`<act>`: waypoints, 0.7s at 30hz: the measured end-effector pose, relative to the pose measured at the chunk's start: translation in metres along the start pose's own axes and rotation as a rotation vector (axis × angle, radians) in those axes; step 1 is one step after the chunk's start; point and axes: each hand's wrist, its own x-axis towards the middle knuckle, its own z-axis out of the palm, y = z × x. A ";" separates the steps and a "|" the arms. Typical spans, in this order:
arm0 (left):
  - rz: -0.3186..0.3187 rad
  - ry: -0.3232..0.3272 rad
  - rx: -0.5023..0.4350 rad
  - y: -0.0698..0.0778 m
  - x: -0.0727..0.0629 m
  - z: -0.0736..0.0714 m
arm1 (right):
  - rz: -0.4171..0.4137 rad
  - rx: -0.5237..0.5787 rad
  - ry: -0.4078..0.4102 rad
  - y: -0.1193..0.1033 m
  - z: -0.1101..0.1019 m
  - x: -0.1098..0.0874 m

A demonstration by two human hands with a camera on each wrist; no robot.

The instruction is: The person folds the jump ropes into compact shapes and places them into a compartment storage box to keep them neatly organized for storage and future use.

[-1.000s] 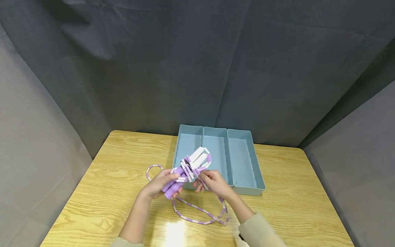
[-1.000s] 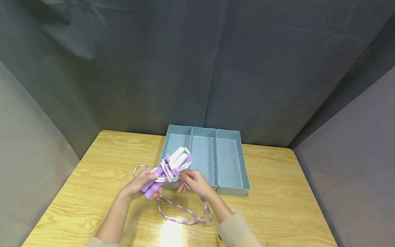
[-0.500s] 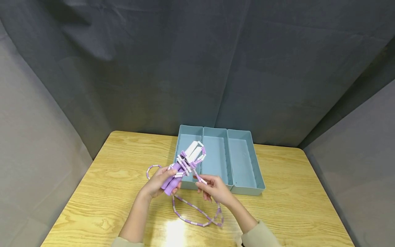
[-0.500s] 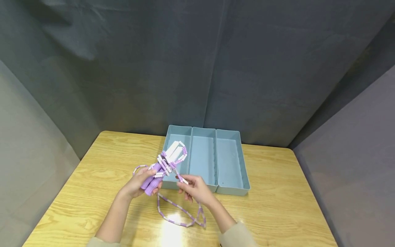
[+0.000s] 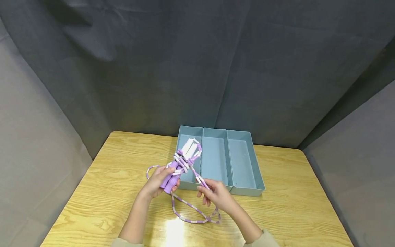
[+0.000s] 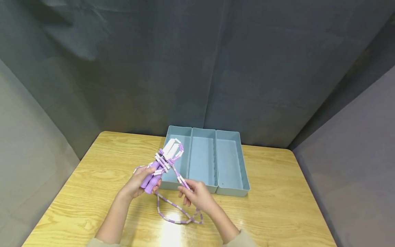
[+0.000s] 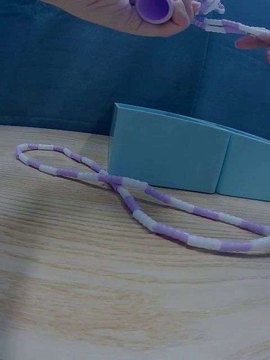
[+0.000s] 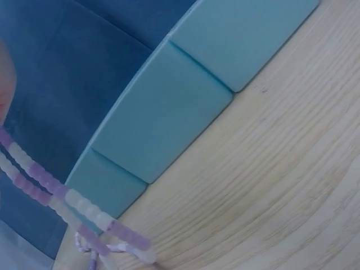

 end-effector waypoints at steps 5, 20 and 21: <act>0.005 0.027 -0.001 -0.002 0.000 0.000 | 0.003 -0.077 0.047 -0.008 0.005 -0.004; 0.006 0.180 0.008 -0.003 0.002 0.002 | 0.074 -0.196 0.130 -0.025 0.010 -0.015; 0.005 0.195 0.004 -0.003 0.002 0.002 | 0.073 -0.199 0.145 -0.020 0.010 -0.015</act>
